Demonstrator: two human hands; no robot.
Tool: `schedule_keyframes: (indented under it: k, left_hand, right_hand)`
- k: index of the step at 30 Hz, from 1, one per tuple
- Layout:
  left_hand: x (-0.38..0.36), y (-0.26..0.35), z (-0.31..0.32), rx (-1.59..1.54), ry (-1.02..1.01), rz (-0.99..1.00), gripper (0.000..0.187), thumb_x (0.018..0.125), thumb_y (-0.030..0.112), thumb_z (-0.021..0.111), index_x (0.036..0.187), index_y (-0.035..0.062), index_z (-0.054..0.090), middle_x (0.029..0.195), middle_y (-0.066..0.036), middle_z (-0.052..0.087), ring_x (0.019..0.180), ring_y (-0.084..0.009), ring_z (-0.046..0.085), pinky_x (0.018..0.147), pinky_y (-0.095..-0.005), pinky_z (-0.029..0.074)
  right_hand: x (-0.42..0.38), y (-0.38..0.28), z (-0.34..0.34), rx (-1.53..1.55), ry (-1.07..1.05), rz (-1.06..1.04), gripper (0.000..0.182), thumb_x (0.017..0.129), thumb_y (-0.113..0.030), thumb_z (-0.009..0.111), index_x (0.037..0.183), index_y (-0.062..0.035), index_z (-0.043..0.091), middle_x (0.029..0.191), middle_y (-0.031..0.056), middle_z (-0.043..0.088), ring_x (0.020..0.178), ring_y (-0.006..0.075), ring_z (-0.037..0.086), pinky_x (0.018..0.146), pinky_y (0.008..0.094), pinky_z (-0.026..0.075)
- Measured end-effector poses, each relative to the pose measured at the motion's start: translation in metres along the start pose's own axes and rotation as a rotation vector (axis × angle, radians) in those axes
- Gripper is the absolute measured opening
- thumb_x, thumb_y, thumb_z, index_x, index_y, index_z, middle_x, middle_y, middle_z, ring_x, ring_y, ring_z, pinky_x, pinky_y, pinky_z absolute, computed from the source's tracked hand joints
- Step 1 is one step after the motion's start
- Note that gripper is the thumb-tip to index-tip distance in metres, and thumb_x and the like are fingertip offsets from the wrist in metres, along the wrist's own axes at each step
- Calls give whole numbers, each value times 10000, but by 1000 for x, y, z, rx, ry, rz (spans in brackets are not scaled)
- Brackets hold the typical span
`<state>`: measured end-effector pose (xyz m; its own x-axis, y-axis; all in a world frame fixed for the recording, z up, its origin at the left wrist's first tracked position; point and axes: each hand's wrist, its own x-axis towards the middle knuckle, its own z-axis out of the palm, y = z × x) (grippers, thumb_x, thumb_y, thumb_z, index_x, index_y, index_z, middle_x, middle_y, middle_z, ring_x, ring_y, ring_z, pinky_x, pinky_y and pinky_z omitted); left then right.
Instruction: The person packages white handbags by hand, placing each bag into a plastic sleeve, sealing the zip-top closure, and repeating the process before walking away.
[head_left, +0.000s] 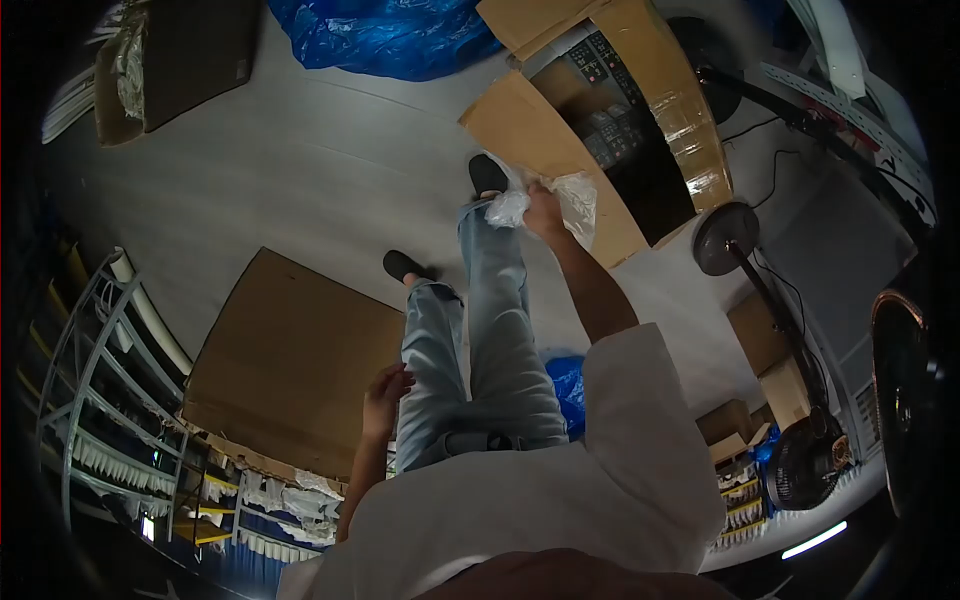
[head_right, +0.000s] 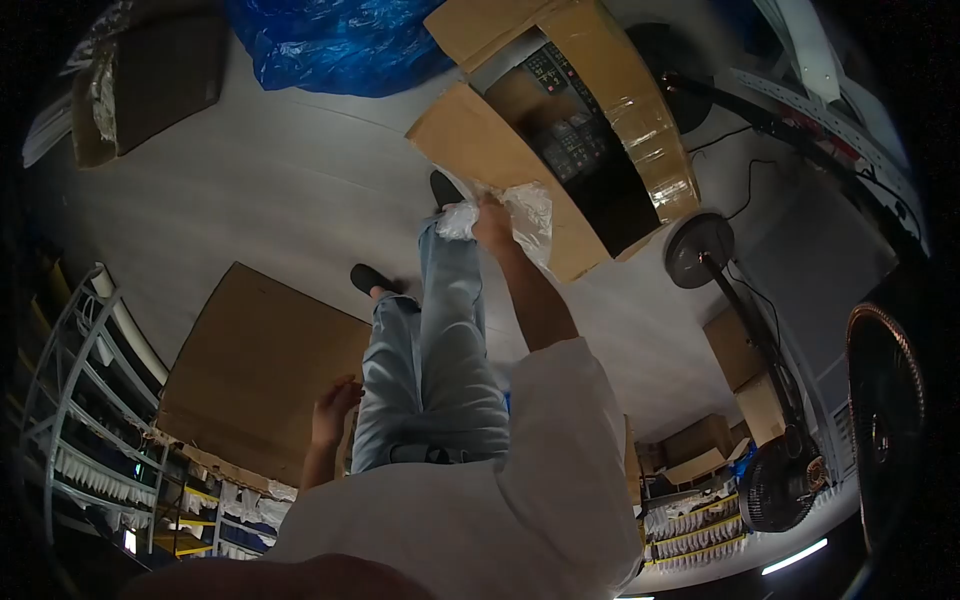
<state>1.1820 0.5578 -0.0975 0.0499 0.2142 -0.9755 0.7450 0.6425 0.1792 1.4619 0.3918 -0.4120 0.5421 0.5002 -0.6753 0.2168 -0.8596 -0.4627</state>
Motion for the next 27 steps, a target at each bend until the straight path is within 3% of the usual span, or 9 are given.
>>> schedule_keyframes:
  k: [4, 9, 12, 14, 17, 20, 25, 26, 27]
  left_hand:
    - [5, 4, -4, 7, -3, 27, 289, 884, 188, 478, 1094, -4, 524, 951, -103, 592, 866, -178, 582, 757, -288, 466]
    - [-2, -2, -19, 102, -48, 42, 322, 883, 220, 491, 1113, -5, 508, 1003, -116, 578, 915, -188, 569, 789, -297, 458]
    - [-20, 18, -18, -43, -67, 96, 351, 876, 237, 515, 1148, 16, 485, 996, -104, 575, 922, -192, 570, 778, -286, 459]
    - [-27, 30, -26, -619, -290, -126, 377, 855, 241, 553, 1150, 19, 477, 1034, -113, 558, 929, -222, 568, 772, -324, 473]
    - [-36, 48, -44, -782, -232, 78, 392, 824, 191, 598, 1145, 15, 460, 1065, -121, 537, 926, -244, 566, 763, -367, 485]
    - [-33, 42, -77, -800, -63, 216, 349, 801, 110, 612, 1103, 6, 472, 1044, -124, 536, 918, -243, 565, 761, -368, 498]
    - [-24, 49, -176, -1158, -7, 270, 278, 794, 26, 580, 1055, -9, 491, 952, -111, 559, 834, -227, 585, 683, -331, 521]
    - [-21, 62, -202, -1275, 5, 246, 255, 794, 10, 568, 1039, -13, 499, 915, -105, 569, 799, -218, 591, 659, -315, 525]
    - [-25, 74, -228, -1234, 15, 297, 233, 799, 6, 559, 1025, -19, 509, 911, -111, 570, 789, -217, 593, 656, -320, 521]
  right_hand:
    - [-53, -20, -8, 293, -434, -258, 194, 635, -81, 604, 785, -10, 504, 822, 189, 568, 787, 345, 561, 637, 392, 434]
    - [-107, -102, 1, 417, -384, -246, 276, 623, -104, 632, 867, -25, 529, 764, 173, 571, 711, 314, 572, 636, 365, 444]
    - [-137, -184, -11, 755, -420, -300, 362, 608, -119, 660, 923, -22, 509, 756, 142, 571, 686, 265, 568, 625, 346, 449]
    - [-154, -237, -14, 654, -802, -295, 451, 645, -126, 686, 1026, -11, 474, 870, 90, 578, 800, 208, 571, 668, 314, 455]
    - [-184, -301, -16, 608, -792, -506, 433, 663, -146, 670, 1013, 17, 473, 883, 117, 580, 822, 246, 579, 694, 327, 459]
    - [-196, -356, -21, 234, -727, -642, 430, 680, -178, 654, 1015, 27, 478, 983, 165, 546, 919, 294, 549, 760, 345, 442]
    - [-191, -444, -8, 210, -464, -884, 591, 718, -324, 657, 1143, 31, 451, 1225, 205, 378, 1117, 376, 384, 932, 391, 327]
    - [-177, -458, 5, 181, -407, -948, 599, 793, -293, 616, 1232, 35, 373, 1174, 180, 454, 1063, 264, 480, 867, 349, 400]
    - [-167, -483, 8, 134, -449, -992, 599, 793, -293, 616, 1232, 35, 373, 1174, 180, 454, 1063, 264, 480, 867, 349, 400]
